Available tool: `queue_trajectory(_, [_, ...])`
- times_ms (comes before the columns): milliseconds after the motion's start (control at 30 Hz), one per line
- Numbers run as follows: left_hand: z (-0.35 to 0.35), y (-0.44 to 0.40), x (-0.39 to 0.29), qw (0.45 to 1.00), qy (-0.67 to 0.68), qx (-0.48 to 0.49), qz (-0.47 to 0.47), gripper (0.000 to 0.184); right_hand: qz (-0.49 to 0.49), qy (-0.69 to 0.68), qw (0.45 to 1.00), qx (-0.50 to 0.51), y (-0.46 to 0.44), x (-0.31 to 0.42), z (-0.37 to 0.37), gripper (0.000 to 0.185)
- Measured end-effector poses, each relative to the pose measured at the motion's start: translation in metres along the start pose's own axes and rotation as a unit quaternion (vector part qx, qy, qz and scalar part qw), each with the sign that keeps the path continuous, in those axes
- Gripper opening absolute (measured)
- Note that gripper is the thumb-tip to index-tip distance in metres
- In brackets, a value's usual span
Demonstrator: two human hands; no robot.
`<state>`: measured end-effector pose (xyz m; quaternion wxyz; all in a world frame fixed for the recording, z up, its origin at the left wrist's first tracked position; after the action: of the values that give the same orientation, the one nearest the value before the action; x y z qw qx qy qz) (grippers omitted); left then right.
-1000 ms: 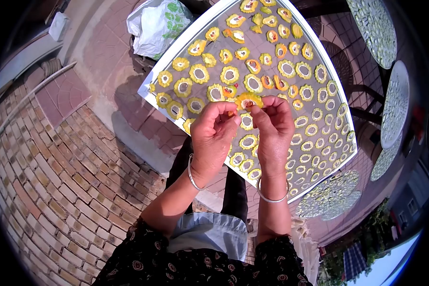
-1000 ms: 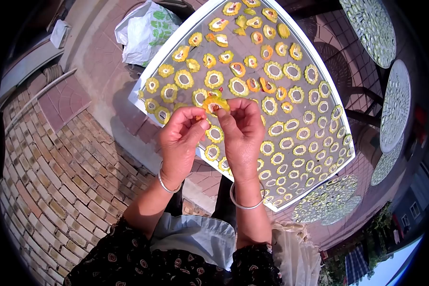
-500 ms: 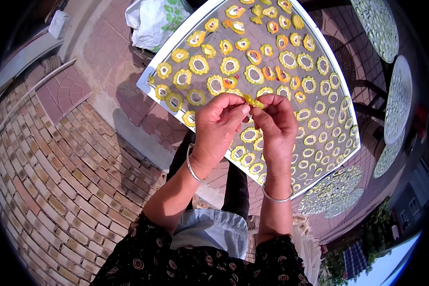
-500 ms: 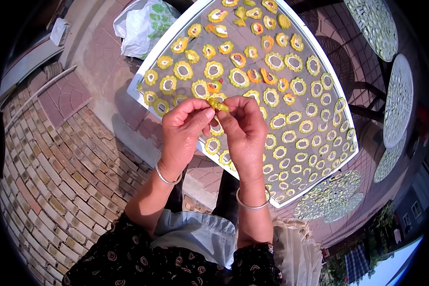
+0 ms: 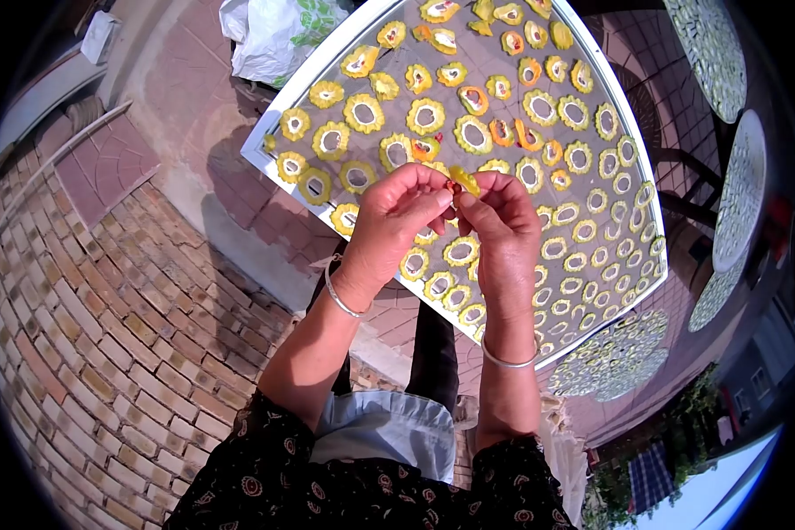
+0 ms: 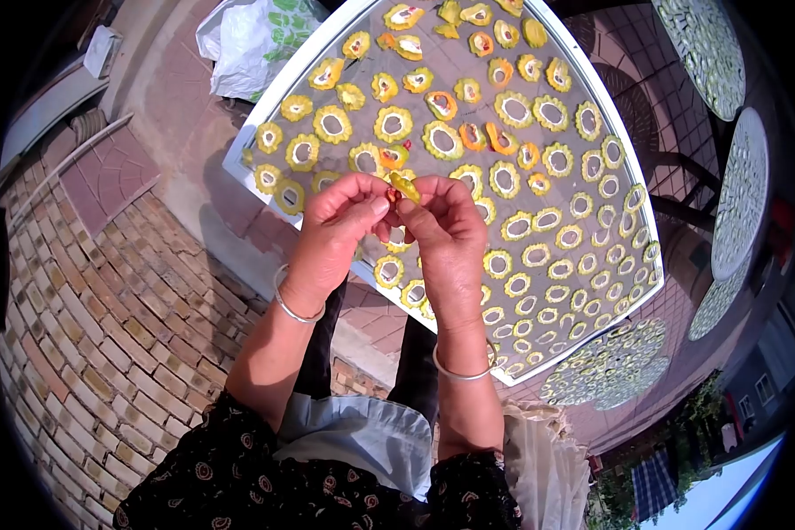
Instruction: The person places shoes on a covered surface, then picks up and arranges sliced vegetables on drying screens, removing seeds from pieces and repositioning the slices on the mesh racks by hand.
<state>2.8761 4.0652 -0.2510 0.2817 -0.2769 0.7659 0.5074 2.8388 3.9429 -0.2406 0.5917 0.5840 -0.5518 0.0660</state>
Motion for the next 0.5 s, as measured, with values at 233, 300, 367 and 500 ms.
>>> queue_trajectory(233, [0.008, -0.010, 0.015, 0.998, -0.041, -0.037, 0.024, 0.003, -0.018, 0.029, 0.999, 0.002, -0.007, -0.020, 0.001, 0.016])
queue_trajectory(300, [0.011, -0.012, 0.015, 0.998, -0.021, -0.042, 0.049, 0.004, -0.034, 0.020, 0.999, -0.001, -0.009, -0.024, 0.003, 0.016])
queue_trajectory(367, [0.015, -0.015, 0.018, 0.996, 0.002, -0.041, 0.074, 0.005, -0.044, 0.003, 0.999, 0.002, -0.012, -0.027, 0.003, 0.015])
queue_trajectory(500, [0.026, -0.021, 0.028, 0.996, 0.018, -0.027, 0.085, 0.002, -0.061, -0.020, 0.998, 0.002, -0.016, -0.029, 0.001, 0.014])
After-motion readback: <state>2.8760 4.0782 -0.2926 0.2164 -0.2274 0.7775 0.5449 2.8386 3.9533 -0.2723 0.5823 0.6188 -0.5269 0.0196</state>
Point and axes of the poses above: each hand's wrist, its own y-axis away from the middle knuckle, its own z-axis out of the back of the hand, x = y × z, the point moved 2 cm from there along -y, towards the middle knuckle, and after that the axes turned 6 degrees about -y, right-handed, at the moved point
